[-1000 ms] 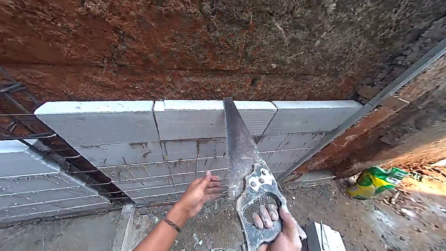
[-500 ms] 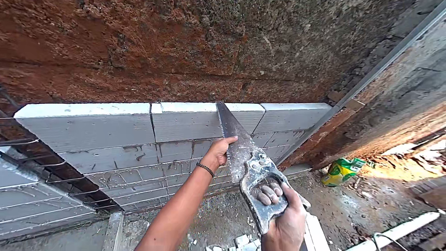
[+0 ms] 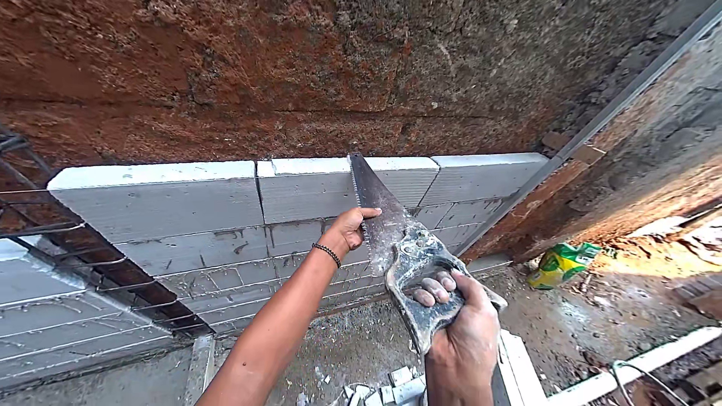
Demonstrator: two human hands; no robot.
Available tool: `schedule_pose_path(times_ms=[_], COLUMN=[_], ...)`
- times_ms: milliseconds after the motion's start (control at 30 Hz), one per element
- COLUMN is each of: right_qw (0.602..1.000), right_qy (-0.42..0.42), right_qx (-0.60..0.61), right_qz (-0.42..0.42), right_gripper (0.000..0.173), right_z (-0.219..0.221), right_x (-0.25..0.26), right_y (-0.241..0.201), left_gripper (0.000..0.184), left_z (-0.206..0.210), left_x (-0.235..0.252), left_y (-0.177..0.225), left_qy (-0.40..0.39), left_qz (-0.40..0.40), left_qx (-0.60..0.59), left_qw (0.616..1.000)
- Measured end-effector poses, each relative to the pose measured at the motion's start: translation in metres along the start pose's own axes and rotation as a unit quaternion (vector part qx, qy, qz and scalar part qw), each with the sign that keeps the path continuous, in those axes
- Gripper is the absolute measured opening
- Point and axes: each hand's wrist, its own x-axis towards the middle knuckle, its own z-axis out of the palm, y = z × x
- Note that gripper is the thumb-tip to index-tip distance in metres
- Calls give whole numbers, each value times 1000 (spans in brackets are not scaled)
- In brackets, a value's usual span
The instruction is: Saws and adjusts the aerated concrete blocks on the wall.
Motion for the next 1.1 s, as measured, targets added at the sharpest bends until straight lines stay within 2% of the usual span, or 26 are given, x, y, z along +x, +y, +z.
schedule_pose_path(times_ms=[167, 267, 400, 567, 667, 767, 933, 1100], right_qw=[1000, 999, 998, 999, 999, 1000, 999, 999], right_qy=[-11, -8, -21, -7, -13, -1, -20, 2], right_qx=[-16, -25, -48, -35, -27, -21, -42, -32], right_qz=[-5, -28, -45, -24, -17, -13, -20, -14], right_gripper=[31, 24, 30, 27, 33, 27, 34, 29], right_z=[-1, 8, 3, 3, 1, 8, 5, 7], right_x=[-13, -8, -25, -16, -27, -15, -34, -33], right_y=[-6, 7, 9, 18, 13, 18, 20, 32], left_gripper=[19, 17, 19, 18, 18, 19, 18, 21], left_z=[-1, -7, -15, -20, -19, -18, -25, -32], left_x=[-9, -5, -7, -7, -14, -10, -19, -21], left_y=[-1, 2, 1, 3, 7, 9, 10, 9], left_qy=[-22, -33, -63, -39, -41, -13, -29, -6], left_qz=[-1, -1, -5, 0, -5, 6, -4, -1], left_qx=[-21, 12, -16, 10, -7, 22, -8, 15], left_qw=[1000, 999, 998, 999, 999, 1000, 1000, 1000])
